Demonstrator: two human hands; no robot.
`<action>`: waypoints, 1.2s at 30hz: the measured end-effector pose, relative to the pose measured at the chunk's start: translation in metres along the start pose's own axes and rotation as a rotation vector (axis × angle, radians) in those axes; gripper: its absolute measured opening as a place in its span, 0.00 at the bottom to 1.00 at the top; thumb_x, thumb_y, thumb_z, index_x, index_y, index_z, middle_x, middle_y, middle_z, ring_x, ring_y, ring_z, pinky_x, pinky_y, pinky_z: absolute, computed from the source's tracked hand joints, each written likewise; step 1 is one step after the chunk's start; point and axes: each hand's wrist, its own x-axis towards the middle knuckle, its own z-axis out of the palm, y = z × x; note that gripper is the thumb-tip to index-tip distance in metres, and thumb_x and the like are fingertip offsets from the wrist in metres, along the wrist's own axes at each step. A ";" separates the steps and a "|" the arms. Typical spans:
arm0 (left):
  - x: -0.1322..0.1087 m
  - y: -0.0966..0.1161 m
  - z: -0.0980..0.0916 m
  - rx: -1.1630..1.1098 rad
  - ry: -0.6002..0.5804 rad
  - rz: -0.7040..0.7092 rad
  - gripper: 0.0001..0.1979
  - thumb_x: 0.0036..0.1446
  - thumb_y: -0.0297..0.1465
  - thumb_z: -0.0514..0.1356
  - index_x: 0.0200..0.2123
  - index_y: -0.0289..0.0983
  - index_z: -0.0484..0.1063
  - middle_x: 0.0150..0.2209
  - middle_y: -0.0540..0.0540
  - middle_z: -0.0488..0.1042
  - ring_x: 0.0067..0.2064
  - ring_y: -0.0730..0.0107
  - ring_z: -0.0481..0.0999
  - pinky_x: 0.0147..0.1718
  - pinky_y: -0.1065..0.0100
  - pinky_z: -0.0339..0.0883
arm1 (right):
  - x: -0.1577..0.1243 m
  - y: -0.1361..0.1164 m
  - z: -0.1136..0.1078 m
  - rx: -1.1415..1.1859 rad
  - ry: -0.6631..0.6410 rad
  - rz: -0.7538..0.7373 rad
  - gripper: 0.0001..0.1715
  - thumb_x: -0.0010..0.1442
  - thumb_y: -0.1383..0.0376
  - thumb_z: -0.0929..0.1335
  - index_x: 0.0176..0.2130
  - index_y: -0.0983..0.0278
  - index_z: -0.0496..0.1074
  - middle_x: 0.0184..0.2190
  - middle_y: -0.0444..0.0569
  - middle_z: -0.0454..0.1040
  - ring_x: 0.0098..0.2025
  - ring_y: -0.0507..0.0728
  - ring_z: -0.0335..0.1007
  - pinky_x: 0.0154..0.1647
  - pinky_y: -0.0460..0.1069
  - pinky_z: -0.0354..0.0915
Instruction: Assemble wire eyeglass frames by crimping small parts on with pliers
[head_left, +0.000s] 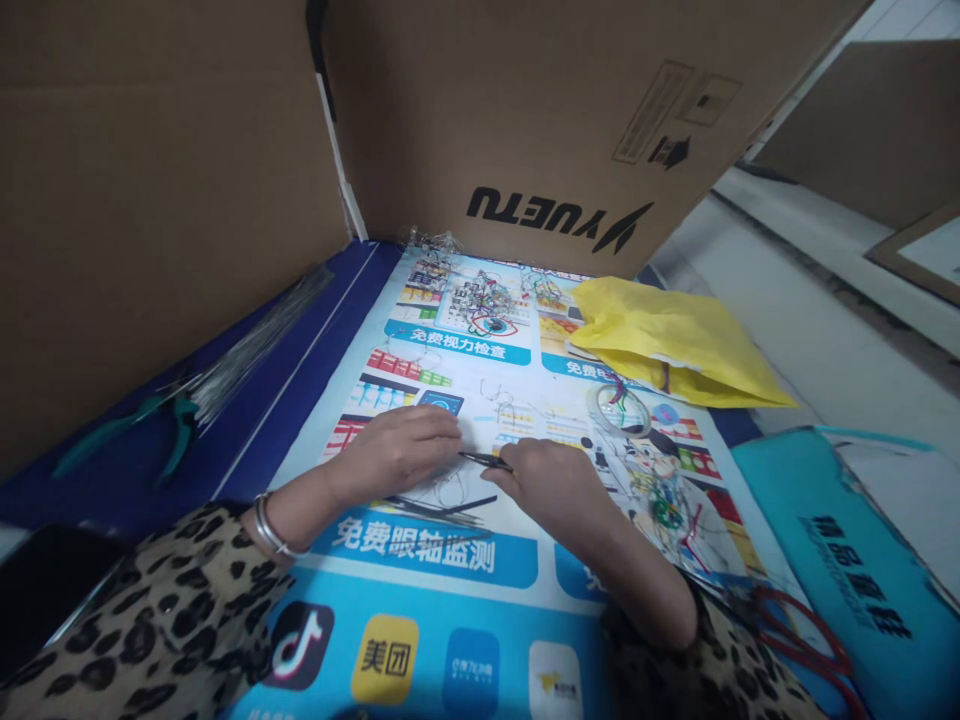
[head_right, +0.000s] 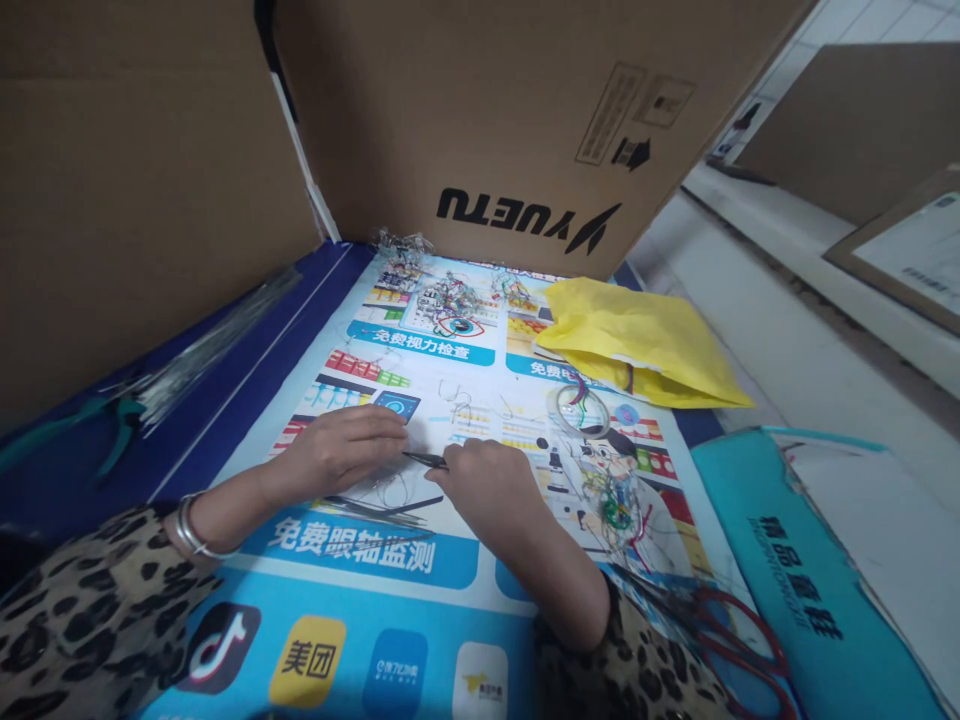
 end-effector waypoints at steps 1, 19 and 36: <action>0.000 0.000 0.000 0.014 -0.011 0.009 0.09 0.59 0.28 0.54 0.42 0.37 0.70 0.42 0.44 0.75 0.49 0.65 0.71 0.47 0.59 0.69 | 0.000 0.000 0.000 0.000 0.000 0.003 0.20 0.60 0.51 0.60 0.35 0.61 0.71 0.32 0.49 0.75 0.35 0.57 0.72 0.30 0.47 0.59; -0.006 -0.009 0.003 -0.106 0.028 -0.042 0.10 0.57 0.23 0.54 0.42 0.36 0.69 0.43 0.42 0.74 0.48 0.64 0.70 0.48 0.57 0.66 | 0.000 0.003 -0.005 0.032 -0.014 0.064 0.22 0.62 0.50 0.58 0.35 0.62 0.72 0.33 0.49 0.75 0.36 0.57 0.71 0.31 0.48 0.59; -0.003 -0.006 0.002 -0.109 0.138 -0.079 0.12 0.56 0.23 0.55 0.44 0.36 0.69 0.41 0.41 0.74 0.47 0.64 0.71 0.44 0.57 0.69 | 0.004 -0.001 -0.005 0.097 0.048 0.062 0.23 0.61 0.49 0.57 0.35 0.62 0.70 0.34 0.50 0.74 0.37 0.57 0.69 0.32 0.47 0.57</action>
